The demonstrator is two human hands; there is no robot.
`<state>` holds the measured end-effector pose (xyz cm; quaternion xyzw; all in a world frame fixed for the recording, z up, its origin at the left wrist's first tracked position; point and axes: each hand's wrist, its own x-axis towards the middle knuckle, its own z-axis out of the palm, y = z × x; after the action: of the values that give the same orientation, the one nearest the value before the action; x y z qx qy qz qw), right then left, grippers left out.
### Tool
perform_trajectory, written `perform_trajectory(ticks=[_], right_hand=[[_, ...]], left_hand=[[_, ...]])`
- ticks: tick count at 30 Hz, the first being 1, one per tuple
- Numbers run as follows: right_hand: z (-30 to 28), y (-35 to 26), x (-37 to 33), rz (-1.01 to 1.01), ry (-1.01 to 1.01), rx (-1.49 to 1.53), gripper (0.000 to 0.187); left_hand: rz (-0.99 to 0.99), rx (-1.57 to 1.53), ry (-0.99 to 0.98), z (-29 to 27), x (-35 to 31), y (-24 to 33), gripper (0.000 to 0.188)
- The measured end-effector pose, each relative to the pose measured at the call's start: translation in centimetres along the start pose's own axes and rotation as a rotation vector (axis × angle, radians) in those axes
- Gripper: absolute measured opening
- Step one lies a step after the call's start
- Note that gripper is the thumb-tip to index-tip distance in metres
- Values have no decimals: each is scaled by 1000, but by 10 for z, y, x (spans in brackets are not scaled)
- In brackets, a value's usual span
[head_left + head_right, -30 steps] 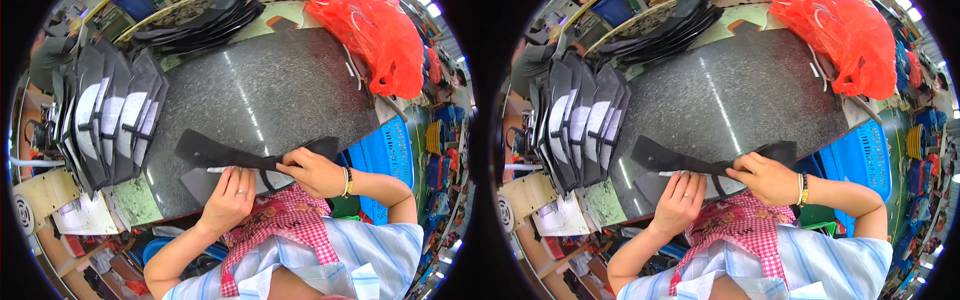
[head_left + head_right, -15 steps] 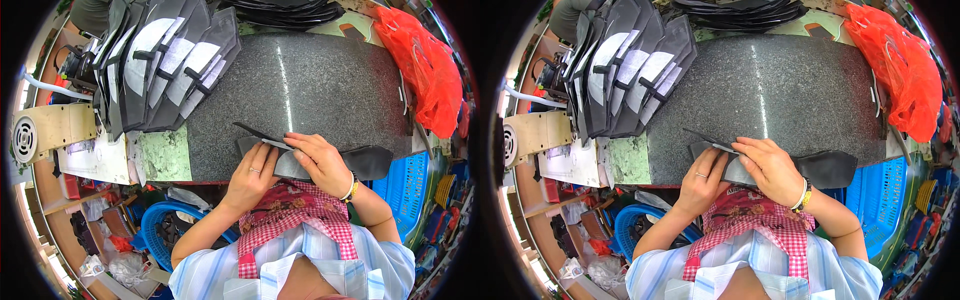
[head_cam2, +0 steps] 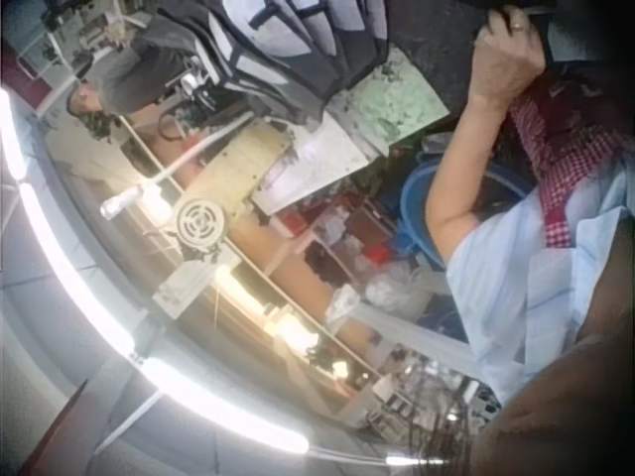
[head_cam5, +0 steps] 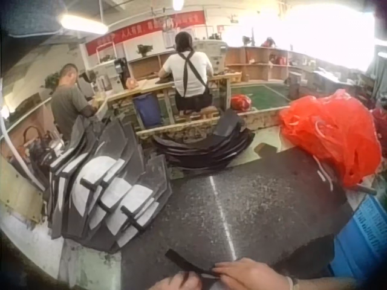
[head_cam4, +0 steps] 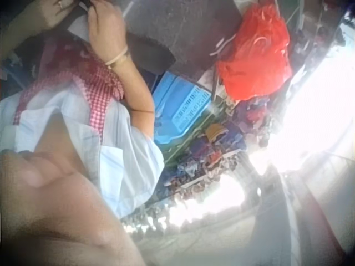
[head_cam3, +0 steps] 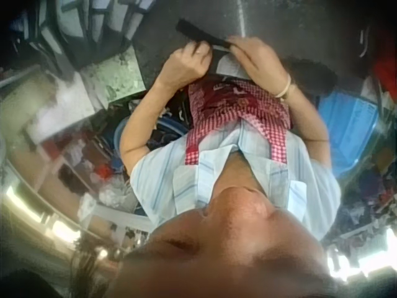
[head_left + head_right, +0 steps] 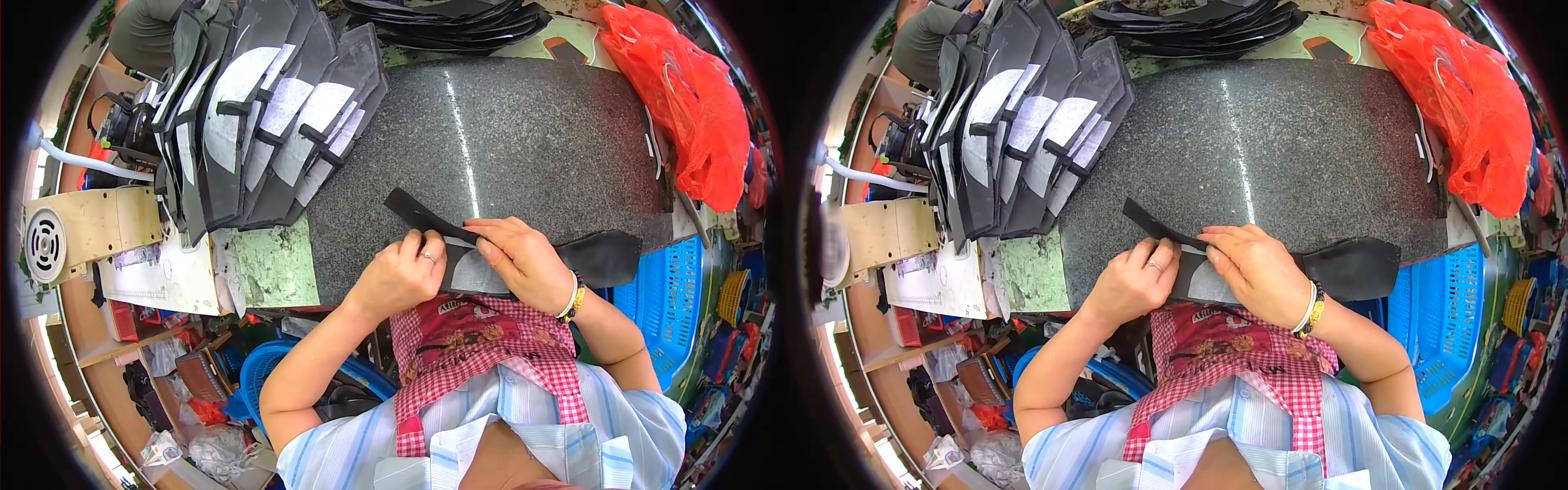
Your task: The person applies white reinforcement strips onto black shoe upper pieces, folds the edges over the strips by hand, presses them down, and stacks the completed pieces.
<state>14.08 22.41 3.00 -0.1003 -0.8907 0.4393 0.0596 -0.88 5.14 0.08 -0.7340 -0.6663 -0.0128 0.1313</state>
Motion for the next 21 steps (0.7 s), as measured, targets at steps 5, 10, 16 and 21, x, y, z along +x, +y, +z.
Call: perform_trajectory(ticks=[5,10,16,21], right_hand=[[0,2,-1,9,19,-2,30],[2,1,-1,-11,21,17,29],[18,1,-22,-245,2,-189,34],[31,9,-29,-395,-28,-464,49]], left_hand=[[-52,-64,243,3,-1,-2,33],[-83,-74,167,4,0,1,34],[-214,-355,39,-24,1,2,26],[-1198,-1556,-27,-17,2,-16,36]])
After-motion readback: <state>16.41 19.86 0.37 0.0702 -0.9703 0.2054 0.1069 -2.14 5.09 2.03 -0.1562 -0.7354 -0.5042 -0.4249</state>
